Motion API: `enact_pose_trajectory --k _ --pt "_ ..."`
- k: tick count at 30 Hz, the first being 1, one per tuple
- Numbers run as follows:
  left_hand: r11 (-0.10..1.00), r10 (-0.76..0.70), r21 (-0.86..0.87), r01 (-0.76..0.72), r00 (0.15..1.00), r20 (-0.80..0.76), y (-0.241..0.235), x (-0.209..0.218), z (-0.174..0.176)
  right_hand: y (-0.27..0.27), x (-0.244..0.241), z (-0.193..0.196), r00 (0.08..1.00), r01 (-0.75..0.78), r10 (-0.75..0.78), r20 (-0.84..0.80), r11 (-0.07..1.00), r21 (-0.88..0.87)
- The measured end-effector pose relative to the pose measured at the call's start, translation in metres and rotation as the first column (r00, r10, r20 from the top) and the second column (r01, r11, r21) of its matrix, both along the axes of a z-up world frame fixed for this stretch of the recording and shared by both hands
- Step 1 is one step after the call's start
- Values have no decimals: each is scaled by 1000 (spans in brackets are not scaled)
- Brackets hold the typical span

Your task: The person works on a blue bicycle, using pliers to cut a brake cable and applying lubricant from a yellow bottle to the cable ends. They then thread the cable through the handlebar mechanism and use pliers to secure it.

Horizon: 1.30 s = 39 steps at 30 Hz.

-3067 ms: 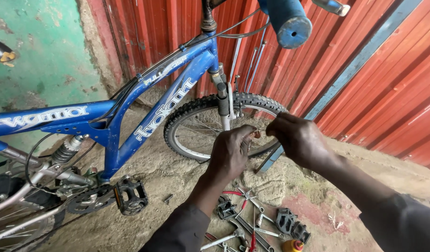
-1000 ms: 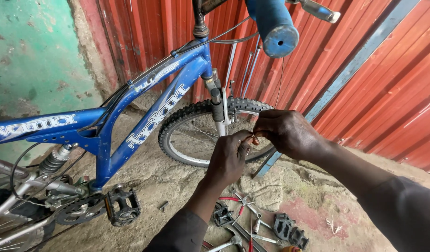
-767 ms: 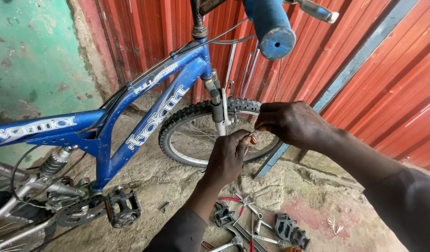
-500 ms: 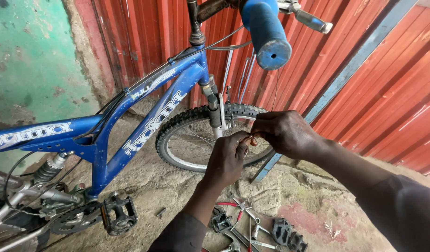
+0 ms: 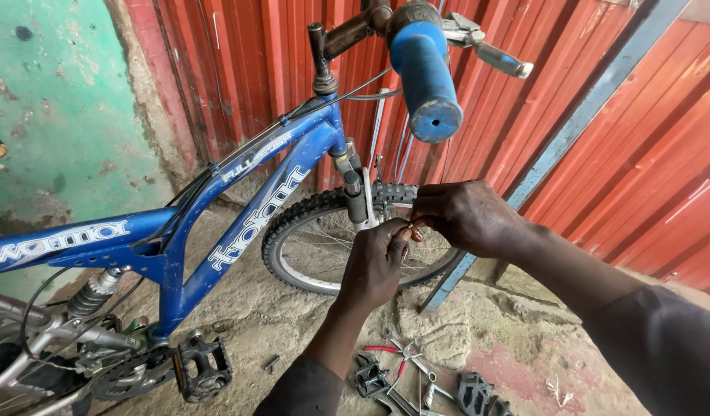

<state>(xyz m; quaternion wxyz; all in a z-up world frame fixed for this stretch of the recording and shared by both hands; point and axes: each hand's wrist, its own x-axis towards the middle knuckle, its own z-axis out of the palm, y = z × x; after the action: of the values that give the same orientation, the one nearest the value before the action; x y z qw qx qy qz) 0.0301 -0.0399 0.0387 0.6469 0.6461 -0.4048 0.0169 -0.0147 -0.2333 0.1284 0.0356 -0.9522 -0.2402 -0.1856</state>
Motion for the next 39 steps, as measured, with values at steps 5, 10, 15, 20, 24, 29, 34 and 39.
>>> enact_pose_trajectory --k 5,10,15,20,24,29,34,39 --pt "998 13 -59 -14 1000 -16 -3 -4 21 -5 -2 27 1000 -2 2 31 1000 -9" --pt "998 -18 54 13 996 90 -19 13 25 -28 12 3 995 -28 28 91 1000 -4" --pt "997 -46 60 41 995 86 -23 18 39 -28 6 31 999 -3 4 49 1000 -7" --pt "996 -93 34 89 985 145 -33 27 44 -39 19 12 990 18 -9 143 998 -59" --pt "995 -100 44 95 983 153 -33 34 41 -41 22 25 997 -11 14 77 999 -41" --pt "993 -120 21 118 979 168 -36 42 46 -43 24 24 993 38 -35 115 999 -25" --pt "987 -149 90 137 978 149 -33 43 44 -30 13 36 1000 28 -28 0 999 44" --pt "987 -151 77 142 979 139 -36 54 51 -39 25 38 996 69 -70 60 997 19"
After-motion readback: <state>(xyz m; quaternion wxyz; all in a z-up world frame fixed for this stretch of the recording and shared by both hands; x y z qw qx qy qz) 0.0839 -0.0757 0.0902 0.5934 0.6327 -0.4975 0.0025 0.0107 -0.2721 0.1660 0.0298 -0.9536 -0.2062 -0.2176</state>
